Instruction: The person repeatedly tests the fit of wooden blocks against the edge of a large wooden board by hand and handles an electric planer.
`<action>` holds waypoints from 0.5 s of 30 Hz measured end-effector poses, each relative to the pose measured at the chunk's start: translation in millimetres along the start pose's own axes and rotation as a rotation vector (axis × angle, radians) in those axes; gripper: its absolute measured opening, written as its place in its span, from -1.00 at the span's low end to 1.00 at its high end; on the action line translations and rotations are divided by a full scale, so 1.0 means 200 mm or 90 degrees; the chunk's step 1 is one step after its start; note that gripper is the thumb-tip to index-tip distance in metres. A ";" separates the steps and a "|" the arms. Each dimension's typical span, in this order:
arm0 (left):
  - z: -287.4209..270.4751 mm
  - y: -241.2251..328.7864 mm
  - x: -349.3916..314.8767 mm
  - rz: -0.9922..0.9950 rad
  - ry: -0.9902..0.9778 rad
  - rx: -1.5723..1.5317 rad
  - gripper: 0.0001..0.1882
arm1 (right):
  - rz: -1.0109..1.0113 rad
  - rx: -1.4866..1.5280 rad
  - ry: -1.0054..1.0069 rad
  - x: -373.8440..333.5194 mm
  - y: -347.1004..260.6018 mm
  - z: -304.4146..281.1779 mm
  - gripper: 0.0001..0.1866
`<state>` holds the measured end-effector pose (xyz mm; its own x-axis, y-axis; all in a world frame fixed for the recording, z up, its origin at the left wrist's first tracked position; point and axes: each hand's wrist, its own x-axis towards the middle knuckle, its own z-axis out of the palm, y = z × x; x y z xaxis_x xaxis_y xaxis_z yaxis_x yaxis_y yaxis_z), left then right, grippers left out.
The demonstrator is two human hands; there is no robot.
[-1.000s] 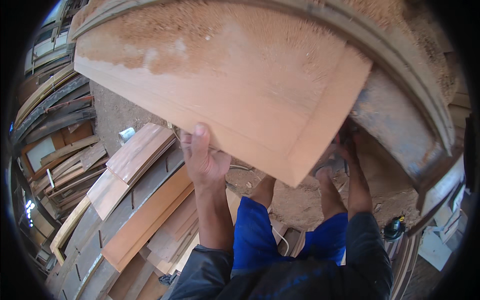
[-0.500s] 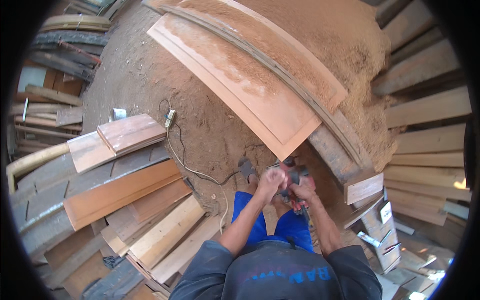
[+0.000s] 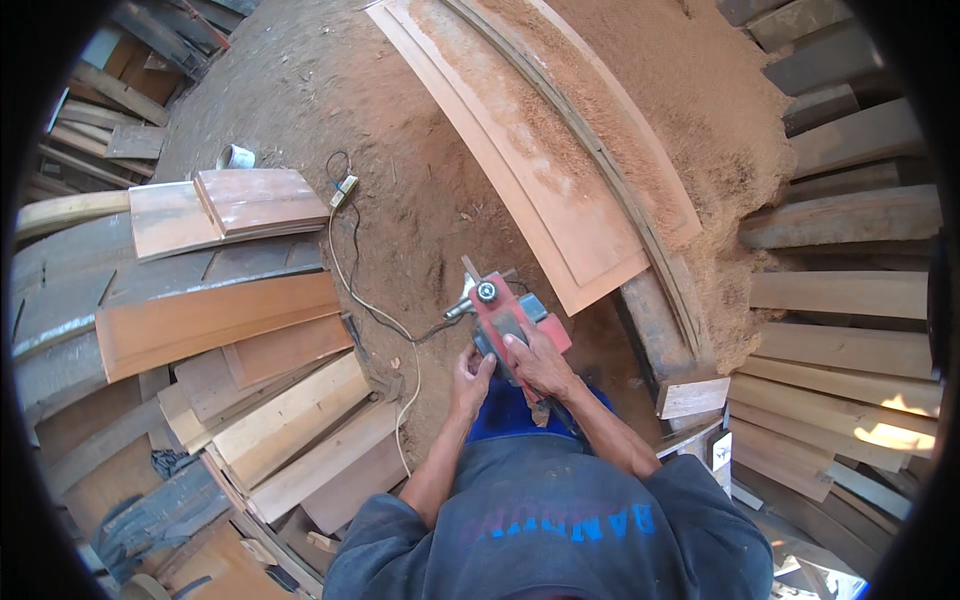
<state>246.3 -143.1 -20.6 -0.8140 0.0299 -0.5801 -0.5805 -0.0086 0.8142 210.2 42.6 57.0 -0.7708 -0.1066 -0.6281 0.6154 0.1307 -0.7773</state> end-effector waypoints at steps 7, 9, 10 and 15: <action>0.28 0.28 -0.17 0.085 0.047 0.011 -0.39 | -0.101 0.026 -0.013 -0.28 -0.20 -0.16 -0.74; 0.37 0.40 -0.25 0.050 -0.020 -0.032 -0.39 | -0.111 0.022 0.000 -0.35 -0.21 -0.22 -0.73; 0.42 0.33 -0.23 0.096 -0.025 -0.029 -0.42 | -0.102 0.024 0.033 -0.37 -0.19 -0.25 -0.72; 0.57 0.28 -0.31 0.108 -0.103 -0.030 -0.47 | -0.098 -0.005 0.081 -0.49 0.00 -0.40 -0.66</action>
<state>265.8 -32.1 64.2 -0.8883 0.1840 -0.4208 -0.4393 -0.0730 0.8954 272.5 131.2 121.4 -0.8705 0.0000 -0.4922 0.4880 0.1306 -0.8630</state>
